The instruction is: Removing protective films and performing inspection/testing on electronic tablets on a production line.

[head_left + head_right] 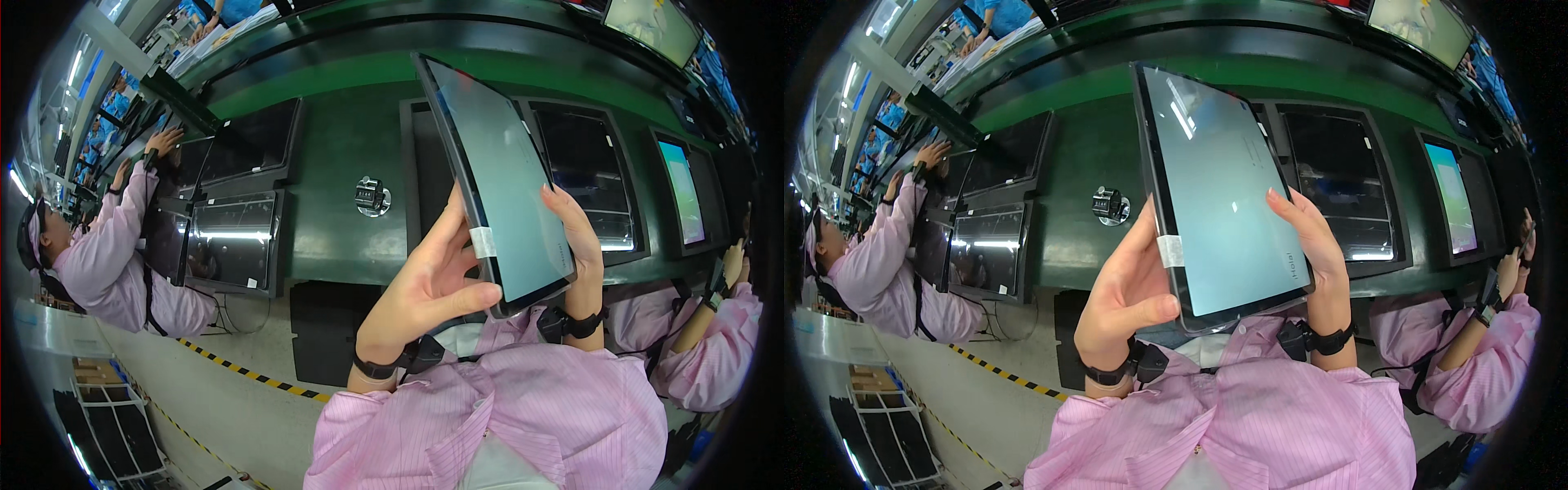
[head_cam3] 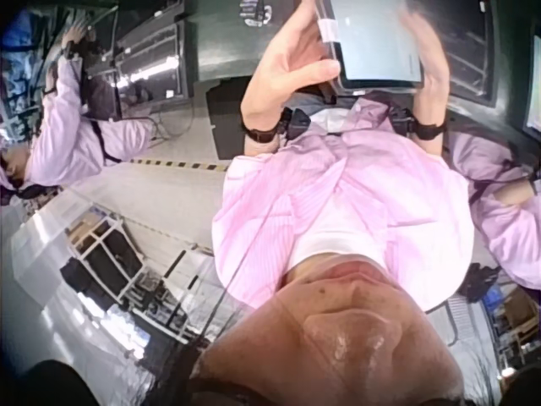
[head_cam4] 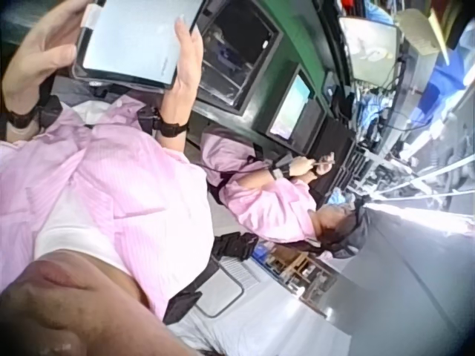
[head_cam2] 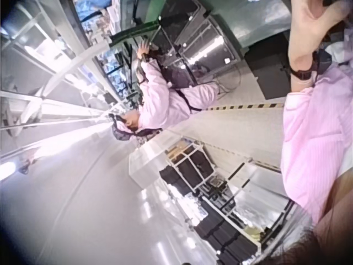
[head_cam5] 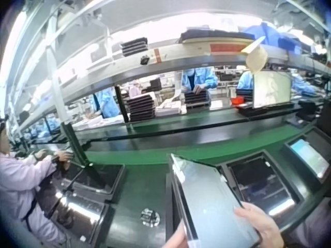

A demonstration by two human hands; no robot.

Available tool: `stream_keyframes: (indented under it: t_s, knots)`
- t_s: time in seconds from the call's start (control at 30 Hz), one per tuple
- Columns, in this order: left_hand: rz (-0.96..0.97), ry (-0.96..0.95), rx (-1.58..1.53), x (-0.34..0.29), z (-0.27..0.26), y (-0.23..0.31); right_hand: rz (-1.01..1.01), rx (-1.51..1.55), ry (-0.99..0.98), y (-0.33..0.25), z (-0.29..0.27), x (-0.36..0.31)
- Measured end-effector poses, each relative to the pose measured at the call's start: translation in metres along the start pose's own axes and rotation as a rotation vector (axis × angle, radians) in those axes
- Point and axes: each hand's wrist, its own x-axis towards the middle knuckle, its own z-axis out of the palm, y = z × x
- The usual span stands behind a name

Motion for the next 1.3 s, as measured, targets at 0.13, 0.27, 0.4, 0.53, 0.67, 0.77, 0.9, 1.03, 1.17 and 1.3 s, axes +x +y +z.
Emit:
stream_keyframes:
  t_s: [0.13, 0.27, 0.4, 0.53, 0.67, 0.77, 0.9, 1.03, 1.17, 1.3]
  knots:
    - [0.018, 0.04, -0.057, -0.004, 0.002, -0.004, 0.031, 0.01, 0.028, 0.003, 0.001, -0.003]
    - [0.022, 0.029, -0.082, -0.006, -0.001, -0.007, -0.014, 0.02, 0.041, 0.002, 0.001, -0.006]
    - [0.051, -0.096, -0.083, -0.009, -0.01, -0.01, -0.026, 0.01, 0.061, -0.001, 0.009, -0.009]
    - [0.045, -0.09, -0.088, -0.009, -0.01, -0.009, -0.041, 0.004, 0.067, -0.002, 0.009, -0.009]
    - [0.031, -0.096, -0.071, -0.009, -0.013, -0.009, -0.038, -0.031, 0.067, 0.0, 0.006, -0.008]
    - [0.028, -0.089, -0.072, -0.008, -0.012, -0.01, -0.03, -0.037, 0.066, 0.0, 0.002, -0.007]
    - [0.017, -0.087, -0.092, -0.007, -0.015, -0.01, -0.033, -0.035, 0.082, -0.002, 0.007, -0.008]
    - [0.021, -0.089, -0.097, -0.006, -0.017, -0.01, -0.057, -0.014, 0.104, -0.001, 0.006, -0.006]
    - [0.017, -0.076, -0.122, -0.005, -0.017, -0.011, -0.085, 0.045, 0.149, 0.0, 0.007, -0.006]
    - [0.021, -0.085, -0.119, -0.005, -0.017, -0.013, -0.103, 0.061, 0.144, 0.0, 0.007, -0.006]
